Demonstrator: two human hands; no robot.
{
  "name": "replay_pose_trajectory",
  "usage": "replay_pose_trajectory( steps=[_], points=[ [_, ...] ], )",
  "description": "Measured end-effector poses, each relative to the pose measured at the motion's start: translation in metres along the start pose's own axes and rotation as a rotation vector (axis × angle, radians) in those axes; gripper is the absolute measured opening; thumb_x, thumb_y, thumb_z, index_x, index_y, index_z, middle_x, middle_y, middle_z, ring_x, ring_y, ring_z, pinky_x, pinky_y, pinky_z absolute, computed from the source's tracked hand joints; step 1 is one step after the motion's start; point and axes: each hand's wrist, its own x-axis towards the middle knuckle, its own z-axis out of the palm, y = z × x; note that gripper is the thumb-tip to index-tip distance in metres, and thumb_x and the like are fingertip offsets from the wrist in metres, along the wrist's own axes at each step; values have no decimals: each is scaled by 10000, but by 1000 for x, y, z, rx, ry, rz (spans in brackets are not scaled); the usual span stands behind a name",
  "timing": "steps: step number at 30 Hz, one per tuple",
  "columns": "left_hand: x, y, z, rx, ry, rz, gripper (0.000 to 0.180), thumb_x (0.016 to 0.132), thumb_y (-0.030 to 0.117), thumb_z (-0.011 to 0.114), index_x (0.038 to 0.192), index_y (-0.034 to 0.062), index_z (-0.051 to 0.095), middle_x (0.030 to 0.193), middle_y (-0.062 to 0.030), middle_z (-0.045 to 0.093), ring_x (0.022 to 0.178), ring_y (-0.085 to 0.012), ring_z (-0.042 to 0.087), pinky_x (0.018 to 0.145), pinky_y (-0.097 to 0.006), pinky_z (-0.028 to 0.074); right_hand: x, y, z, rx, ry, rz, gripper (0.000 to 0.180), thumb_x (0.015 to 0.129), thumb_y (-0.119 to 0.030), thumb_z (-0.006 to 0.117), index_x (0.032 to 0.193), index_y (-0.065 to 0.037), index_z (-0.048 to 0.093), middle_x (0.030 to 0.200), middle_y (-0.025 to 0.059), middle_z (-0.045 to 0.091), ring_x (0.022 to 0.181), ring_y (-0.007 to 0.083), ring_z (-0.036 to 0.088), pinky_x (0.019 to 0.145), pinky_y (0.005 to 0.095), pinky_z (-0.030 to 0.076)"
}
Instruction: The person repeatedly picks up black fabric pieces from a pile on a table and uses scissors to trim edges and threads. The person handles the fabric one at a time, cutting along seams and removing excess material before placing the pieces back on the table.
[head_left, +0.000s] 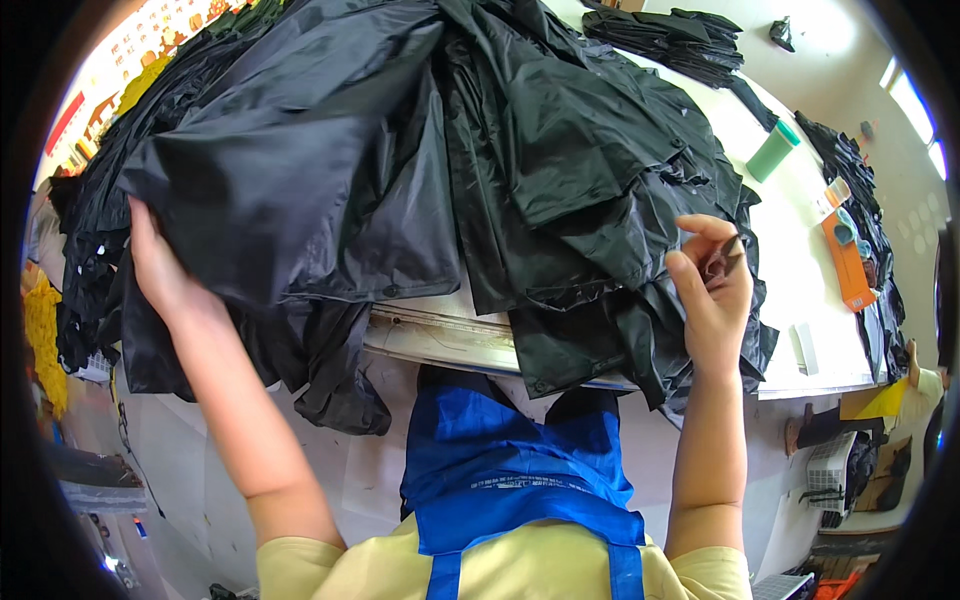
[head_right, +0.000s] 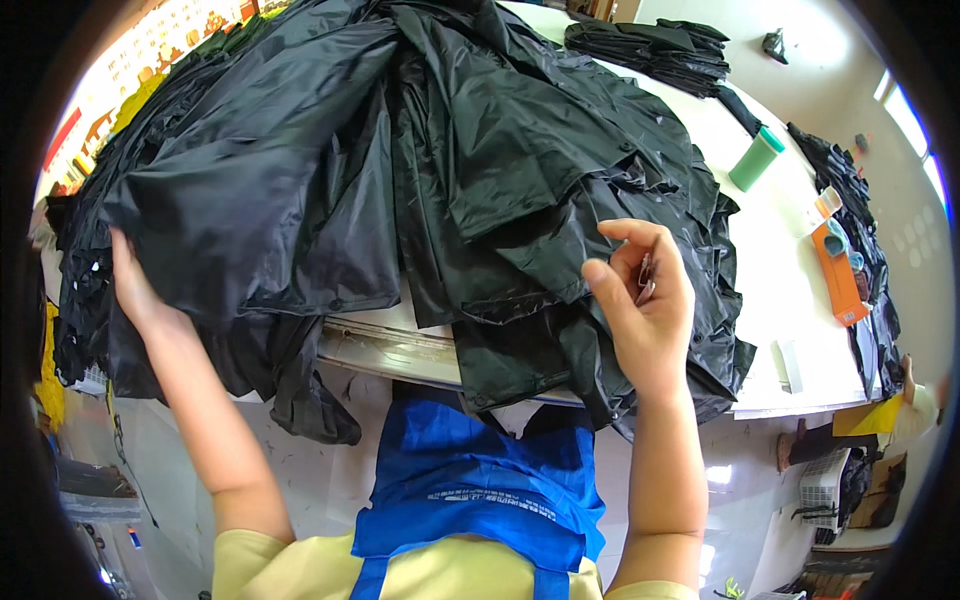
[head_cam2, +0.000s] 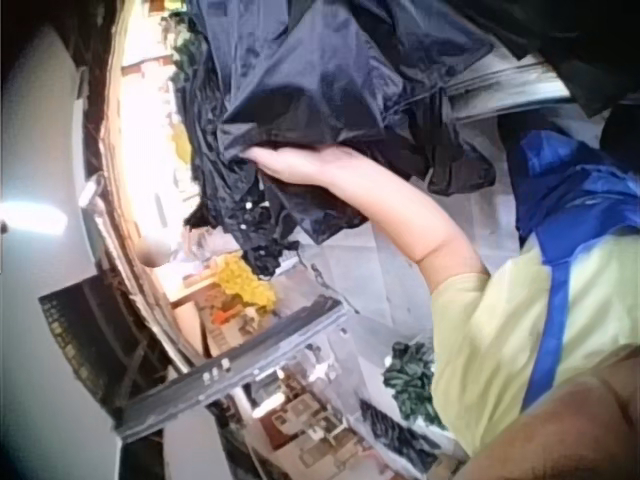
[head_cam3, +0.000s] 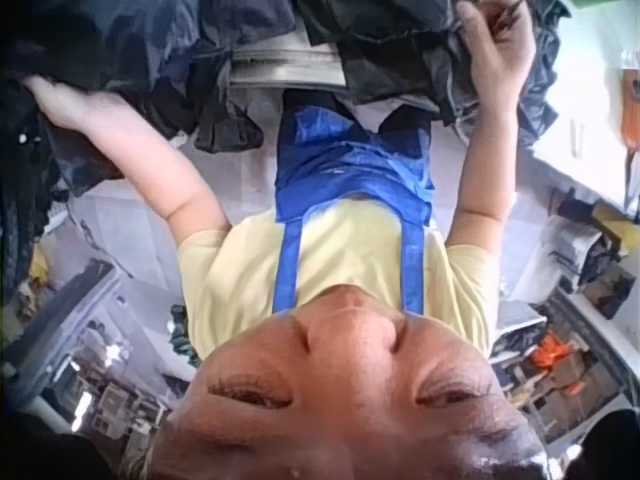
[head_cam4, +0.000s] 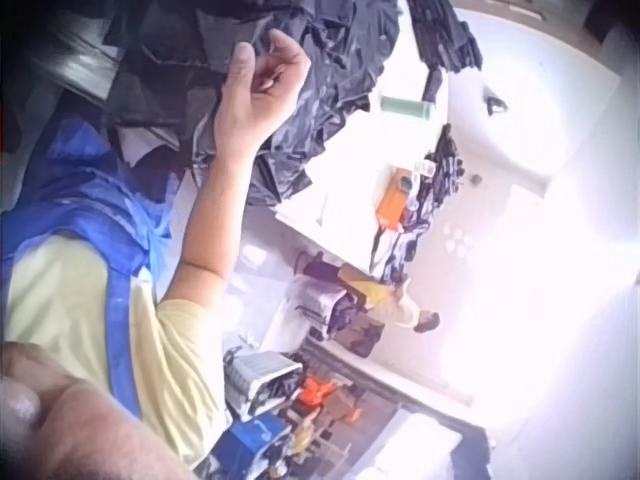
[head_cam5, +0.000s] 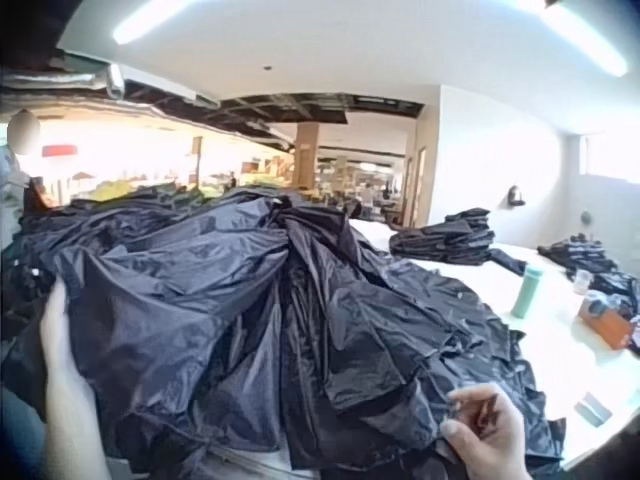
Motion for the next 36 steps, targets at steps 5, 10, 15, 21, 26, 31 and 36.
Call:
replay_pose_trajectory(
  steps=[5,10,15,21,26,31,36],
  points=[
    [139,-56,-87,562,-632,323,380,928,229,548,1215,-20,550,1175,-101,596,1071,-172,557,962,-299,419,26,-2,-10,-531,-54,-174,303,734,84,637,1003,-54,659,788,37,547,662,115,505,602,217,406],
    [93,-36,-64,1043,-528,272,313,917,134,536,1179,-39,536,1076,-78,620,988,-181,580,920,-296,430,64,7,0,-582,-158,-303,442,736,87,616,1130,-114,634,1148,79,576,893,258,635,781,326,526],
    [-32,-3,-7,429,-325,863,119,891,-28,543,1009,-16,541,1029,-125,597,902,-179,599,806,-260,488,103,39,1,-518,-334,-290,291,773,40,605,1047,-48,651,1099,95,646,903,274,651,807,319,512],
    [-145,-72,82,605,-999,762,516,738,120,765,1180,0,526,1174,-157,589,1085,-302,568,976,-393,425,91,6,24,-315,-303,-122,146,790,-57,687,930,-27,659,635,27,507,606,80,428,574,245,395],
    [-115,-83,89,424,-1044,749,165,769,76,719,896,20,631,883,-99,647,891,-273,609,833,-343,468,82,-33,34,-329,-440,-43,109,812,-95,691,852,-3,648,626,17,511,614,71,421,570,242,385],
    [-93,-79,84,434,-1131,260,190,929,167,608,822,11,586,698,30,485,663,-61,410,633,-211,375,96,-19,38,-48,-624,25,139,872,-141,653,843,-7,630,657,-65,448,603,39,394,543,211,328],
    [-82,-82,81,289,-1039,-86,200,939,200,602,837,28,601,652,84,425,599,-13,336,536,-190,287,100,-22,60,167,-592,213,144,901,-171,626,870,-30,619,661,-77,400,559,12,308,496,197,237]
  ],
)
